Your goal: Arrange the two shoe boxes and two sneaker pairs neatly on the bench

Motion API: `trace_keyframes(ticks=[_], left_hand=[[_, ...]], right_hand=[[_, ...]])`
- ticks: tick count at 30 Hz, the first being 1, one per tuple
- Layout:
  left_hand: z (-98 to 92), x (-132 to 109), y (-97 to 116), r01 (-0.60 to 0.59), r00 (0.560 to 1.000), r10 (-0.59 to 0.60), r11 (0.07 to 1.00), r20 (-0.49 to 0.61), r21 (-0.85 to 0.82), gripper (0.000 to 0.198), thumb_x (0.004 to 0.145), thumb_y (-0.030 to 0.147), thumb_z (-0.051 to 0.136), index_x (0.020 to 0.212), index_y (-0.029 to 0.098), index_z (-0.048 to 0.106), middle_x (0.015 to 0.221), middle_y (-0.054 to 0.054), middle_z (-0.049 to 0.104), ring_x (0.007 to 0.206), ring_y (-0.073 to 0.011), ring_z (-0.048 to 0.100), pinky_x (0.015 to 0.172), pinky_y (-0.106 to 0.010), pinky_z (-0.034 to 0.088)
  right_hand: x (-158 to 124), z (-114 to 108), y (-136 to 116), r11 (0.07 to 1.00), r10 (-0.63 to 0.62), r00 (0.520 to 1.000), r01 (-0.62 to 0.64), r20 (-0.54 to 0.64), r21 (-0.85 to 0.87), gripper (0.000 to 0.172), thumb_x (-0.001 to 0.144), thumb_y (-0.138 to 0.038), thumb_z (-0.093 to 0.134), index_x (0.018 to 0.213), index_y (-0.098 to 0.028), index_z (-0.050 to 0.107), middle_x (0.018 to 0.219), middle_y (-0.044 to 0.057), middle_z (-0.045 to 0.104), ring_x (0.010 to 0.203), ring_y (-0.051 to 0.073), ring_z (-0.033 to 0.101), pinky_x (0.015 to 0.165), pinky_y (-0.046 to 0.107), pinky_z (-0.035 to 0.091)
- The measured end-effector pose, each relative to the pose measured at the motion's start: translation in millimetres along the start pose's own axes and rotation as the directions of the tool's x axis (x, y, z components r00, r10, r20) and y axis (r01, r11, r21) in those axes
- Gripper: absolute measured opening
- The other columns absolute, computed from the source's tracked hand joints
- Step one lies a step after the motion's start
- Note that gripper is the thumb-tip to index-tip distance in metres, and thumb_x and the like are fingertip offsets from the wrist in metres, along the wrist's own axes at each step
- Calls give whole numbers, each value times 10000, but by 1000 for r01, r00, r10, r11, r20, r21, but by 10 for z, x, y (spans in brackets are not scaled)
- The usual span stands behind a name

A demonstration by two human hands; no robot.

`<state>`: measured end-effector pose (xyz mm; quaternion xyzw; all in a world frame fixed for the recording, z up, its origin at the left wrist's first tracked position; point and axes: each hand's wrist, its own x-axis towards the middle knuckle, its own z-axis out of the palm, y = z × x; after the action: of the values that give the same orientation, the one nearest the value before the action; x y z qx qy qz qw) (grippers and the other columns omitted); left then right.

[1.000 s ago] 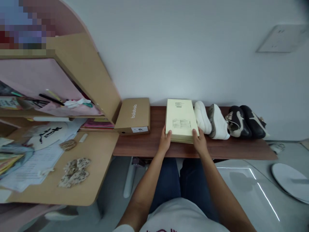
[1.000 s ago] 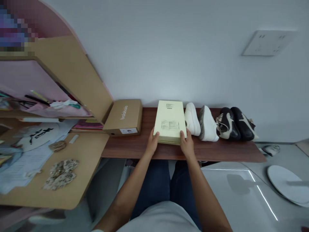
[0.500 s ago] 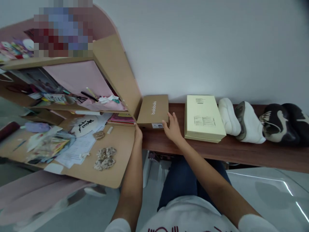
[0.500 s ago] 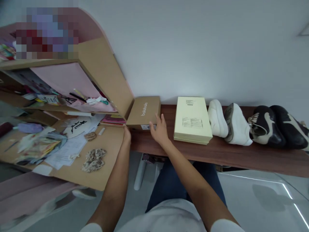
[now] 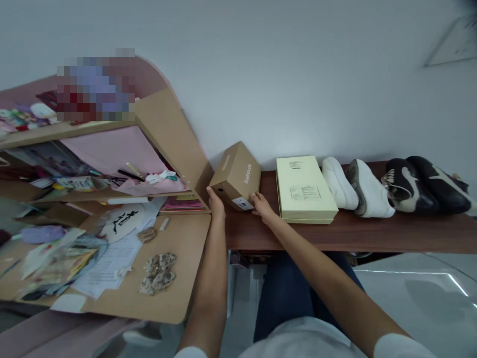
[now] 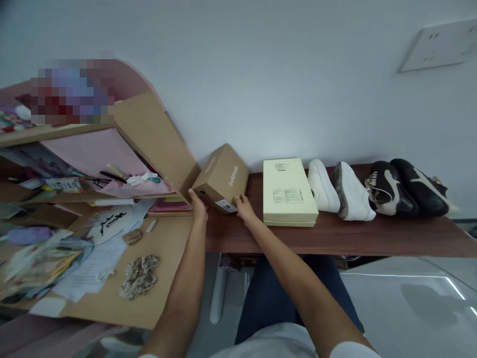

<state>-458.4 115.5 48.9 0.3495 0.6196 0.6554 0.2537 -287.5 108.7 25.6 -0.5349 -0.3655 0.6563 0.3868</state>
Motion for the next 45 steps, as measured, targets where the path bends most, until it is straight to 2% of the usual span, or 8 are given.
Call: trace_keyframes(ticks=[3, 8, 11, 14, 18, 32, 37, 45], left_hand=[[153, -332, 115, -176, 984, 173, 971, 33, 164, 730, 997, 672, 262, 1306, 138, 652, 1352, -193, 655, 1339, -290, 561, 1165, -456, 389], [-37, -924, 86, -608, 793, 488, 666, 364, 432, 574, 1018, 582, 333, 1388, 247, 617, 1479, -150, 571, 1437, -295, 455, 1237, -552, 223], [-293, -917, -143, -473, 875, 443, 695, 195, 541, 574, 1013, 566, 366, 1407, 211, 587, 1516, -185, 518, 1468, -312, 416, 1233, -552, 236], [-413, -672, -368, -127, 979, 184, 886, -87, 447, 651, 940, 570, 545, 1436, 149, 524, 1519, -229, 497, 1464, -332, 422, 1220, -512, 295], [-282, -439, -536, 113, 994, -113, 983, -5, 144, 508, 904, 490, 628, 1306, 180, 622, 1369, -160, 653, 1336, -287, 571, 1180, -453, 386], [-211, -372, -713, -11, 997, 10, 1000, -71, -17, 625, 948, 642, 502, 1326, 154, 609, 1504, -172, 545, 1439, -235, 468, 1230, -367, 294], [-270, -542, -830, 5, 987, -19, 996, -161, -89, 653, 1014, 625, 333, 1471, 176, 456, 1570, -176, 460, 1463, -213, 442, 1212, -375, 321], [-361, -923, -723, -7, 977, 19, 998, -213, 60, 485, 994, 490, 491, 1366, 182, 526, 1404, -166, 604, 1221, -192, 635, 1063, -308, 466]], right_hand=[[-20, 16, -110, 997, 79, 990, -82, 118, 14, 431, 957, -446, 508, 1358, -303, 576, 1397, 87, 627, 1226, 253, 606, 1001, 493, 507], [-242, -225, -7, 931, 67, 998, -66, 10, 358, 513, 1007, -559, 299, 1414, -333, 514, 1386, 87, 638, 1231, 259, 628, 993, 502, 531], [-397, -404, 178, 965, -75, 987, 107, -141, 239, 679, 938, -693, 408, 1514, -333, 430, 1572, 89, 482, 1434, 279, 472, 1134, 498, 434], [-406, -464, 279, 957, -282, 950, 270, -131, -102, 815, 881, -720, 522, 1546, -259, 421, 1656, 85, 357, 1554, 262, 281, 1273, 450, 208], [-218, -401, 283, 916, -304, 950, 273, -65, -295, 880, 925, -733, 419, 1599, -176, 319, 1662, 129, 331, 1558, 249, 280, 1269, 429, 224], [-151, -408, 497, 859, -383, 923, 346, -25, -376, 875, 964, -734, 309, 1612, -150, 249, 1665, 158, 314, 1558, 242, 270, 1254, 435, 251], [-319, -490, 696, 709, -585, 811, 502, -16, -496, 809, 1001, -663, 263, 1590, -109, 273, 1645, 206, 325, 1550, 252, 277, 1250, 464, 255], [-523, -619, 887, 529, -629, 772, 512, 92, -677, 663, 1017, -487, 347, 1537, -79, 399, 1589, 217, 420, 1514, 278, 346, 1219, 487, 330]])
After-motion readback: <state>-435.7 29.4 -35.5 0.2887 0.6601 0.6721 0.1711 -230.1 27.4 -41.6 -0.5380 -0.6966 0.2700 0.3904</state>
